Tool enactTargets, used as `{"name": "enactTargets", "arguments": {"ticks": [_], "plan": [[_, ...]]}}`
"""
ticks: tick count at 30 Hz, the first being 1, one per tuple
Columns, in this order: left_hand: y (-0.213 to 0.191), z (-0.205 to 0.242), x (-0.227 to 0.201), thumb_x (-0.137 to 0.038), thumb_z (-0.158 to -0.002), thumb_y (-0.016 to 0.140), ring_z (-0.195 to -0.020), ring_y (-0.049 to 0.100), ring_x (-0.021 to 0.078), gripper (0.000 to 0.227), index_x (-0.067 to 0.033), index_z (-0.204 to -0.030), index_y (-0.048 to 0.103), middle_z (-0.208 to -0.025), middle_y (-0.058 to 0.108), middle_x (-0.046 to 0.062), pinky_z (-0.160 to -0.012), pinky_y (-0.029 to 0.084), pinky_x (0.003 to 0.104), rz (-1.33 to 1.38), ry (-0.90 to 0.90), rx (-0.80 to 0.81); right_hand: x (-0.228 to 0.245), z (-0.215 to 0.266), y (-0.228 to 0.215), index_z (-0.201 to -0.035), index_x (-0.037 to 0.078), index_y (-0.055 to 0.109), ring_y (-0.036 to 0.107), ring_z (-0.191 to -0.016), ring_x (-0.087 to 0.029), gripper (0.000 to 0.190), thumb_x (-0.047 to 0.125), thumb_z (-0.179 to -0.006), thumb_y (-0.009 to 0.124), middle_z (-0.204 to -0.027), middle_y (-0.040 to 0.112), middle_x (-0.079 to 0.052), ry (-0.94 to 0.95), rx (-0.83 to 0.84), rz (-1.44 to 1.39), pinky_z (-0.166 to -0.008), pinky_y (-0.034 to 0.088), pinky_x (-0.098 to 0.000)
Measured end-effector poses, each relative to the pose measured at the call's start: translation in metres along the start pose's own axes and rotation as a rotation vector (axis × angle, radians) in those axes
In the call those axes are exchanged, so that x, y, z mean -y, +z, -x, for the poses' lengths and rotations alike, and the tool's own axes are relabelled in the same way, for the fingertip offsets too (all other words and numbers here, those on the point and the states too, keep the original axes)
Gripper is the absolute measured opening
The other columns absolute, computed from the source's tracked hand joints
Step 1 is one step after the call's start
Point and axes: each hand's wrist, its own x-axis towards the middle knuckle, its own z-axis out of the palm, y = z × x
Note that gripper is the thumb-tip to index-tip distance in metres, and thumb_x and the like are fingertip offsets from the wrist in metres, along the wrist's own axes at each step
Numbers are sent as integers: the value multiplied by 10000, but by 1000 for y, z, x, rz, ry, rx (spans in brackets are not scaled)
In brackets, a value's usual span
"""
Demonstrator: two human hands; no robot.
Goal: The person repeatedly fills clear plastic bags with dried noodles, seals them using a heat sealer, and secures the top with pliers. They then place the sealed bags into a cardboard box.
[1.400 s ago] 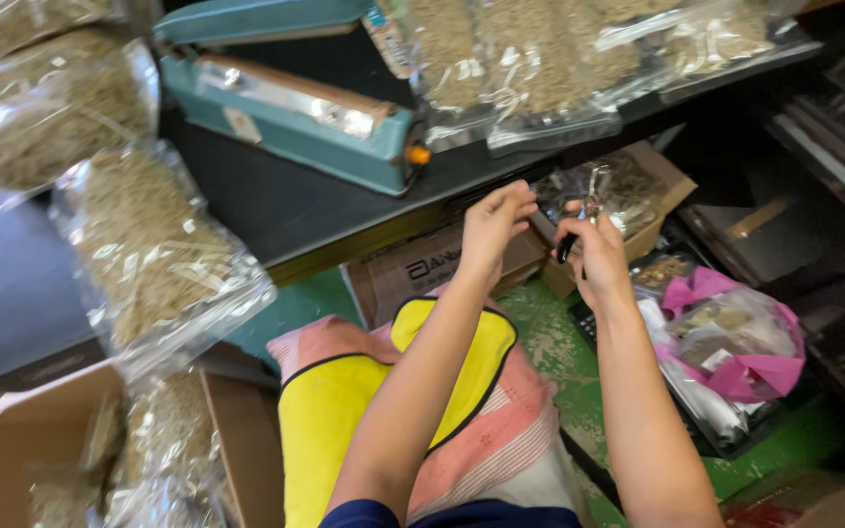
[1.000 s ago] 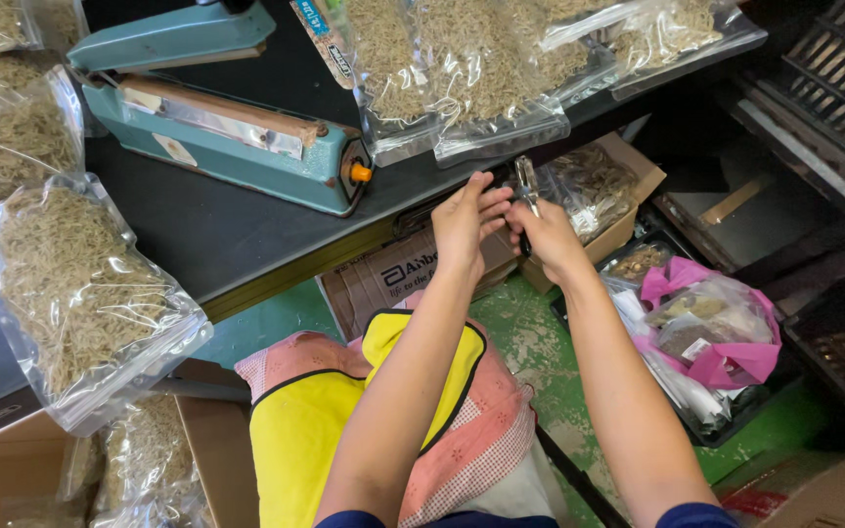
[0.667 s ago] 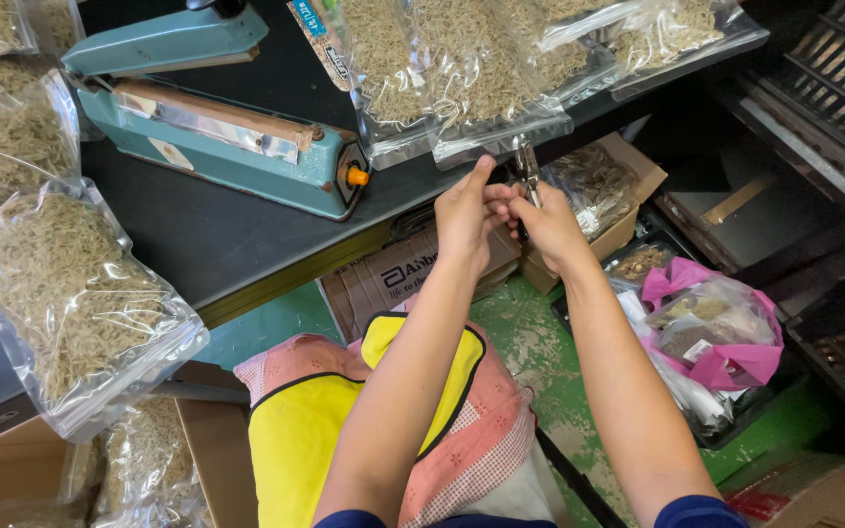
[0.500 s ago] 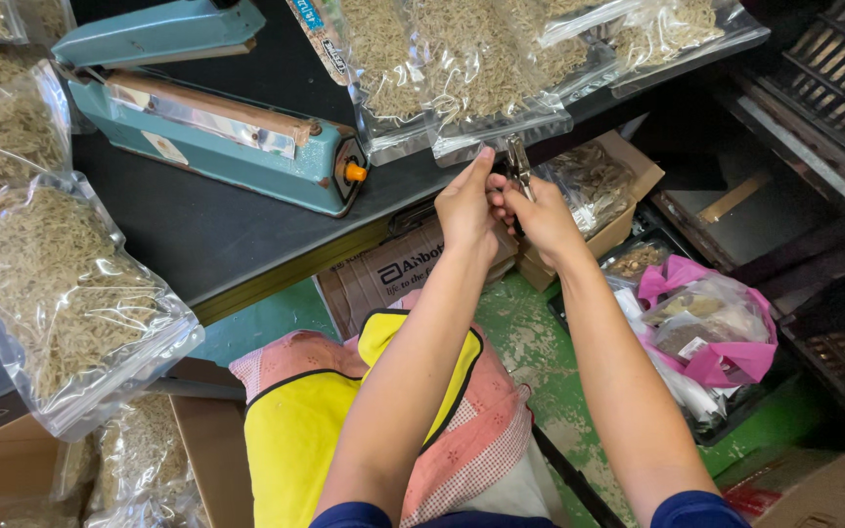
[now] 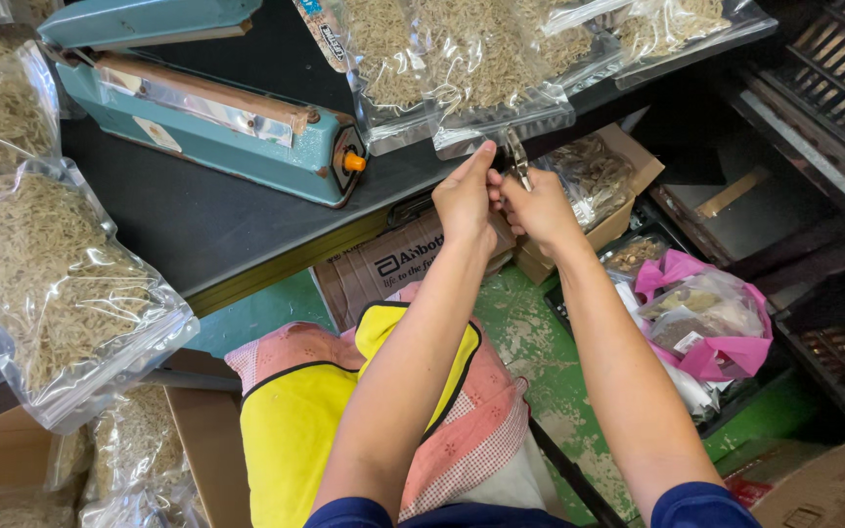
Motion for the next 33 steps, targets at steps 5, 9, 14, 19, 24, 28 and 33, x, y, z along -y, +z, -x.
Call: {"name": "enactTargets", "arguments": {"ticks": [5,9,14,19,24,28,33], "plan": [[-4,2,-3,-233,-905,759,-487,477,69,235,-35,-1032,769,-684,655,4,-441,367,242,72,-57,19,-13,8,-4,-892,35,595,543,-686,-118,117,120,-972,602,-811,597,-23,-145,101,-151,-609,442,-271],[-14,4,-9,-258,-893,767,-491,499,66,246,-50,-1023,760,-692,635,-12,-447,433,262,131,-58,88,-18,26,10,-1127,29,573,670,-907,-232,239,12,-892,531,-1073,621,-101,-393,97,-642,-818,551,-344],[-48,28,-19,-236,-976,740,-559,548,76,253,4,-1055,744,-812,680,43,-490,433,235,-37,51,128,-3,44,33,-1428,-1,503,642,-940,-257,539,15,-890,528,-1308,597,-136,-474,174,-750,-846,535,-406],[-164,107,-69,-404,-1020,537,-707,634,140,473,-31,-1306,593,-1072,695,121,-546,521,262,149,348,111,18,104,59,-1447,-104,513,628,-981,-259,529,-17,-932,604,-1337,609,-158,-692,246,-646,-916,508,-439],[-274,157,-139,-580,-989,470,-764,617,183,542,-85,-1192,563,-1060,650,101,-599,529,322,419,658,-46,40,170,97,-1349,-50,588,634,-950,-245,417,15,-938,623,-1224,652,-130,-909,434,-513,-873,502,-403],[-305,177,-202,-365,-1004,606,-917,615,179,331,-134,-1236,555,-1118,577,15,-753,528,381,360,692,-334,70,201,166,-1386,-50,565,654,-992,-268,516,47,-888,665,-1236,627,-163,-703,662,-575,-939,539,-432],[-354,300,-247,-366,-1013,607,-1101,604,193,394,-90,-1292,578,-1184,605,43,-915,524,394,504,983,-518,68,230,256,-1349,-99,570,678,-1026,-325,496,28,-884,691,-1142,643,-222,-357,1019,-582,-902,582,-456]]}}
